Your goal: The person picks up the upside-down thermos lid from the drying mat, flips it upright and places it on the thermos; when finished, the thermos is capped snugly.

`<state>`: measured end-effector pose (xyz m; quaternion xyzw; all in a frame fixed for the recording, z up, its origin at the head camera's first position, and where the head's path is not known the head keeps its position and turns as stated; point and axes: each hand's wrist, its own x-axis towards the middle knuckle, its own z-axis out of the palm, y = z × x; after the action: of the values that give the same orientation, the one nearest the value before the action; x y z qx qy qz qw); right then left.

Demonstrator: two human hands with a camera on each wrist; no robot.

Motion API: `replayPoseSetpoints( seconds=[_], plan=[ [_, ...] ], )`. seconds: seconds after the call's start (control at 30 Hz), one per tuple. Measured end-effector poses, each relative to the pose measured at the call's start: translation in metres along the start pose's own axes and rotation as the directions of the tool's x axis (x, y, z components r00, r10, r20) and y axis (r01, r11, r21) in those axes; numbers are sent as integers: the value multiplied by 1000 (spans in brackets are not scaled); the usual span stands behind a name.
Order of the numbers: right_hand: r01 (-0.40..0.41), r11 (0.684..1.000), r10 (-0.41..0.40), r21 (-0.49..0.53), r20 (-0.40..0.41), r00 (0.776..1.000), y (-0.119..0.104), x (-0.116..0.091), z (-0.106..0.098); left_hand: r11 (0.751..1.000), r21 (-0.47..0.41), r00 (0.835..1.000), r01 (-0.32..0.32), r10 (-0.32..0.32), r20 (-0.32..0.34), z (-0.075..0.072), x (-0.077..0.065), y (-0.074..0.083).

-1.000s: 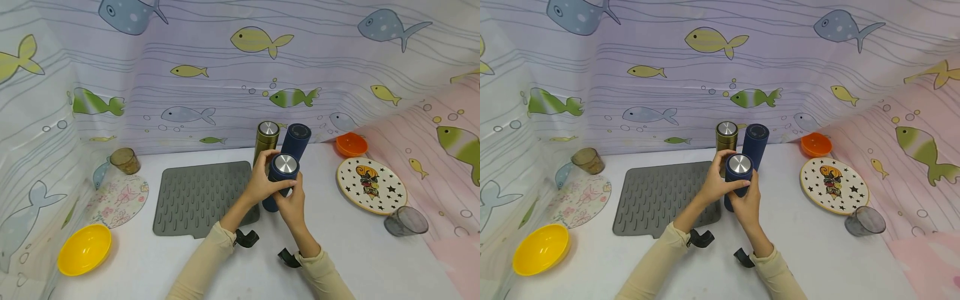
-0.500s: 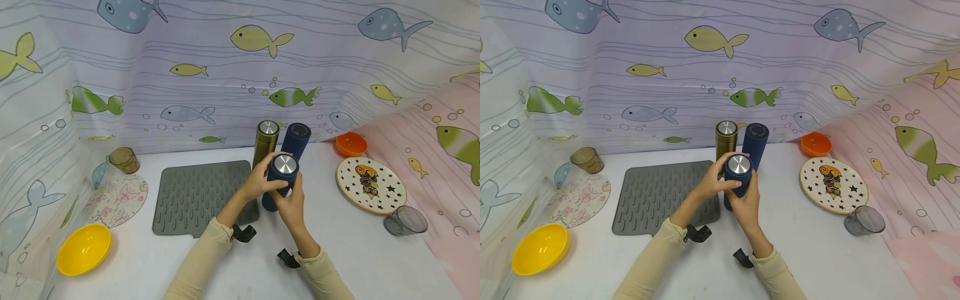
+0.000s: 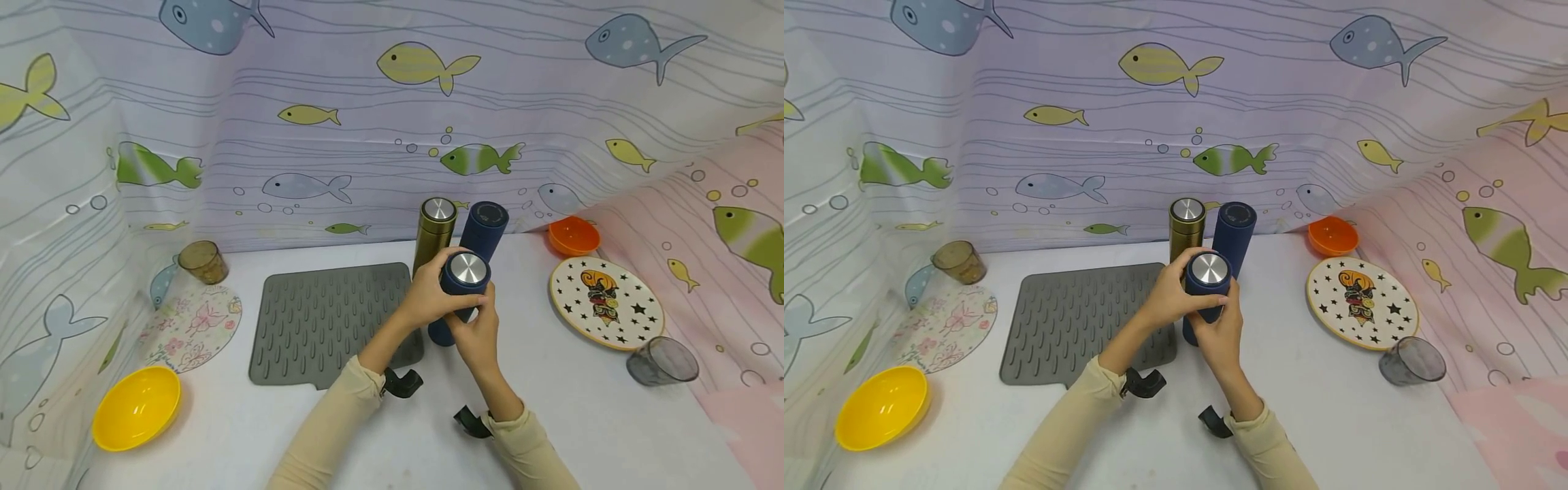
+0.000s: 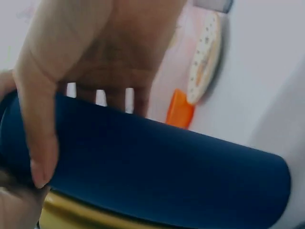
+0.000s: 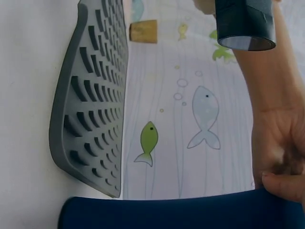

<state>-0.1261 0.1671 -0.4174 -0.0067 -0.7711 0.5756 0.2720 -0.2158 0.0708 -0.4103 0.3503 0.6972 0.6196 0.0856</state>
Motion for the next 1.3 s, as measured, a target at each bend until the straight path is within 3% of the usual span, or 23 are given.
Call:
replayPoseSetpoints(
  seconds=[0.13, 0.27, 0.4, 0.5, 0.63, 0.7, 0.77, 0.9, 1.13, 1.3],
  plan=[
    [6, 1000, -6, -3, 21, 1000, -1, 0, -2, 990, -140, 994, -3, 18, 105, -9, 5, -2],
    [11, 1000, -11, -2, 43, 999, -2, 0, -3, 951, -308, 965, 34, 49, 257, -20, 12, -6],
    [2, 1000, -2, -6, 51, 999, -2, 1, -3, 934, -352, 942, 65, 59, 332, -24, 15, -8],
    [-14, 1000, 14, -15, 43, 999, -2, 1, -4, 945, -325, 955, 38, 61, 289, -20, 12, -7],
    [-33, 999, 34, -22, 36, 999, -2, 2, -4, 983, -183, 992, -14, 36, 118, -10, 4, -4],
    [-37, 999, 38, -24, 28, 999, -2, 2, -3, 995, -102, 999, -21, 25, 46, -7, 1, -2],
    [-31, 999, 32, -30, 15, 999, -2, 2, -3, 998, -61, 999, -26, 27, 17, -6, 1, 0],
    [-7, 1000, 7, -27, 8, 1000, -1, 3, -4, 997, -71, 998, -38, 41, 47, -10, 6, 1],
    [-3, 1000, 3, -21, 21, 1000, 2, 4, -5, 979, -200, 983, -29, 64, 170, -17, 14, -2],
    [-5, 1000, 5, -19, 21, 1000, 2, 4, -5, 970, -243, 977, -31, 81, 198, -18, 16, -7]
  ],
)
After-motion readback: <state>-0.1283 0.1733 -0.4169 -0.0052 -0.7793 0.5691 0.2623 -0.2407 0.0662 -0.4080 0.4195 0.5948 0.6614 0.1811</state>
